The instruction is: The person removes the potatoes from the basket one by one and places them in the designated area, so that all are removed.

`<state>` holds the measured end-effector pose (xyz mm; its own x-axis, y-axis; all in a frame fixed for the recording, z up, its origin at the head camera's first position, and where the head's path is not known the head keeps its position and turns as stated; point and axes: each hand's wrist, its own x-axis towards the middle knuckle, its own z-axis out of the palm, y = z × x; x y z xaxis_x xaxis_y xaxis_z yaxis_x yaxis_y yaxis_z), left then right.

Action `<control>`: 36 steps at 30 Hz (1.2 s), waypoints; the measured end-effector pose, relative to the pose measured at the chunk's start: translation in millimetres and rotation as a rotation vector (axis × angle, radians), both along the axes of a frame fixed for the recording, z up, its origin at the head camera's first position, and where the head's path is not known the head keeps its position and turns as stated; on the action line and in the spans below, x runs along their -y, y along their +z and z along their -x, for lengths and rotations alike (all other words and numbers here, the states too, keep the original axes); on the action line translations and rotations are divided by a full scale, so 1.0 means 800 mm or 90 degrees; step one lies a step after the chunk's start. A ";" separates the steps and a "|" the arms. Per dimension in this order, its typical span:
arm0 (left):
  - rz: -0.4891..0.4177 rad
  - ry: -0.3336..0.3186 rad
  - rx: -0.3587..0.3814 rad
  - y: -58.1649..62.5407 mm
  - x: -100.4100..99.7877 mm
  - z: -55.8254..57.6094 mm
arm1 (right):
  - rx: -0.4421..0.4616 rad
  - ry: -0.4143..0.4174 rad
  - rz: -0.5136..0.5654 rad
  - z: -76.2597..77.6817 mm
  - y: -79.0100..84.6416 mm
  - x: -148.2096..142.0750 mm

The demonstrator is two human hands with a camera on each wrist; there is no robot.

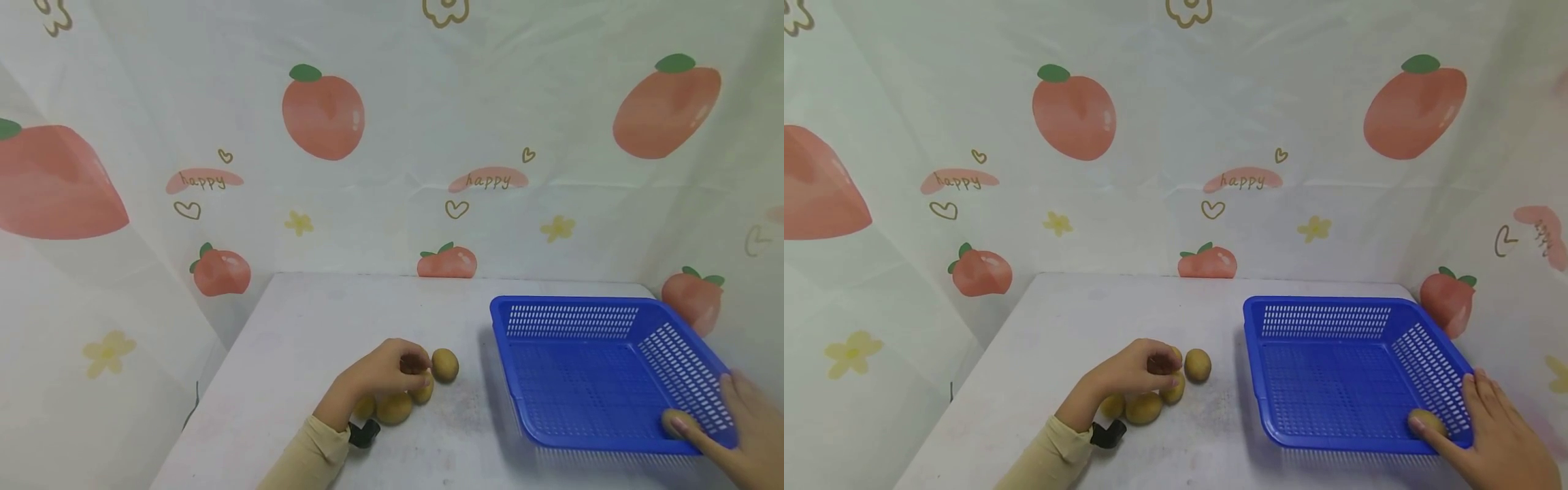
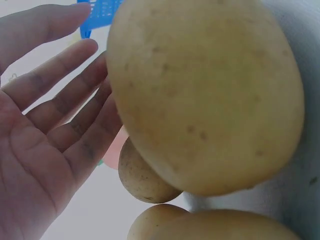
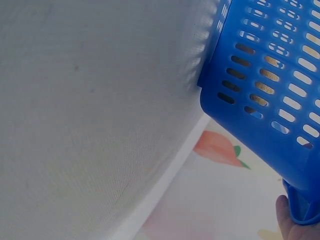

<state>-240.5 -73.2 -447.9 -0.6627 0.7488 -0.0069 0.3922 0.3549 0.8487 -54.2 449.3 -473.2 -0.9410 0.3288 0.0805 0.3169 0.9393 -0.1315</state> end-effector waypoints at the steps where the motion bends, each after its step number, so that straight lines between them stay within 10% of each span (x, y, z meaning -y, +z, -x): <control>1: -0.001 -0.002 -0.004 0.000 0.000 0.000 | 0.003 0.000 -0.001 0.000 -0.001 0.000; 17: -0.013 -0.036 -0.030 0.032 -0.037 -0.001 | -0.006 0.002 -0.018 0.002 -0.001 -0.006; 36: -0.012 -0.211 -0.151 0.105 -0.172 0.000 | 0.009 -0.001 -0.017 0.003 0.002 -0.001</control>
